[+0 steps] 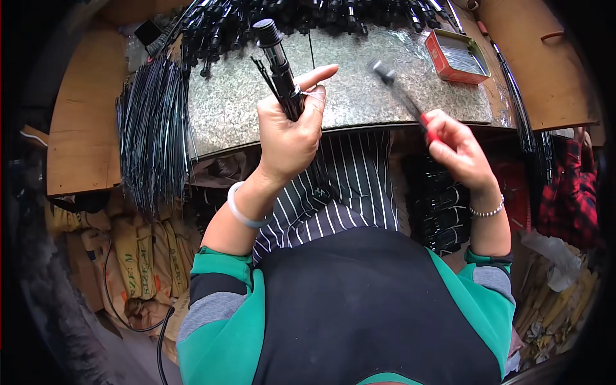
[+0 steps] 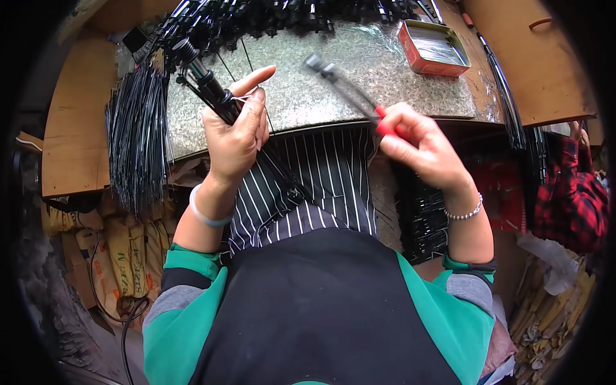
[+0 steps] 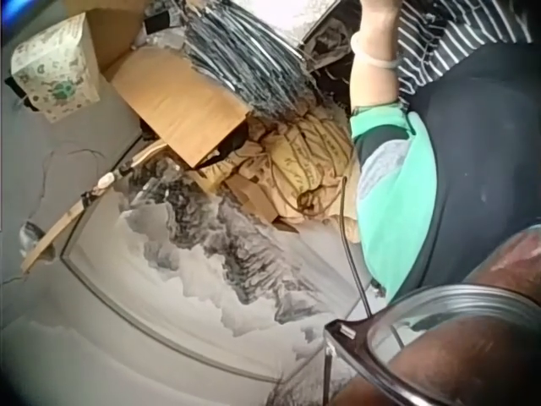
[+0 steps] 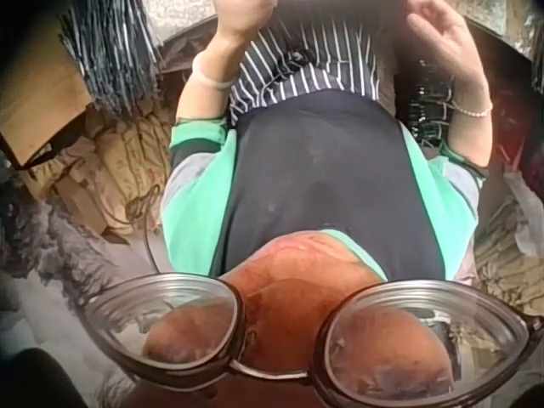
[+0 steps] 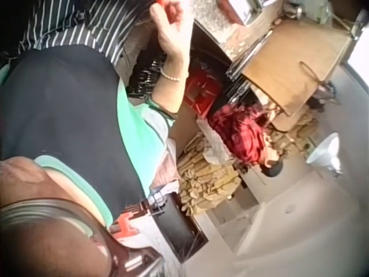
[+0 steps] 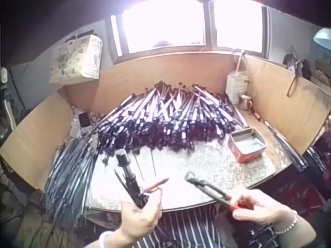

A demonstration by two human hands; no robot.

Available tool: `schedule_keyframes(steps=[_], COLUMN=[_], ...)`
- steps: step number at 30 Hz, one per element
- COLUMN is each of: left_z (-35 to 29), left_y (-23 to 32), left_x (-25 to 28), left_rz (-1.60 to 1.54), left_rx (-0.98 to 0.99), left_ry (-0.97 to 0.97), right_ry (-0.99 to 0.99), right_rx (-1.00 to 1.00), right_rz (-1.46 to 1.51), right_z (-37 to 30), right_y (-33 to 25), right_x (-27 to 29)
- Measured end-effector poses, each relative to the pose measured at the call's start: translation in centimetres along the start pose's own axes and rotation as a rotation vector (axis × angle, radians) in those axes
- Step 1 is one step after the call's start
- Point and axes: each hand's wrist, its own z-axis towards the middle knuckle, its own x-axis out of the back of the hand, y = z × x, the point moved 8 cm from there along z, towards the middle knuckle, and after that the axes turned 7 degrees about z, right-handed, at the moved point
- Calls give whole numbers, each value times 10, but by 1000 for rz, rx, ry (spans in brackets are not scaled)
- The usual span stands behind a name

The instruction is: Assembling and securing bundles of black wires into a central hub using pliers.

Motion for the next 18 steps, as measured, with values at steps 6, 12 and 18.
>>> schedule_keyframes(steps=[6,12,18], left_z=[-1,-1,-1], left_y=[-7,-5,-6], left_x=[-1,2,4], left_rz=[-36,-29,-19], left_rx=[59,50,56], left_ry=[11,5,9], right_ry=[-111,-68,-88], right_rx=[0,103,118], right_rz=[-267,-322,-353], right_z=[-3,-3,-3], right_y=[-19,-32,-33], right_x=[-38,-39,-40])
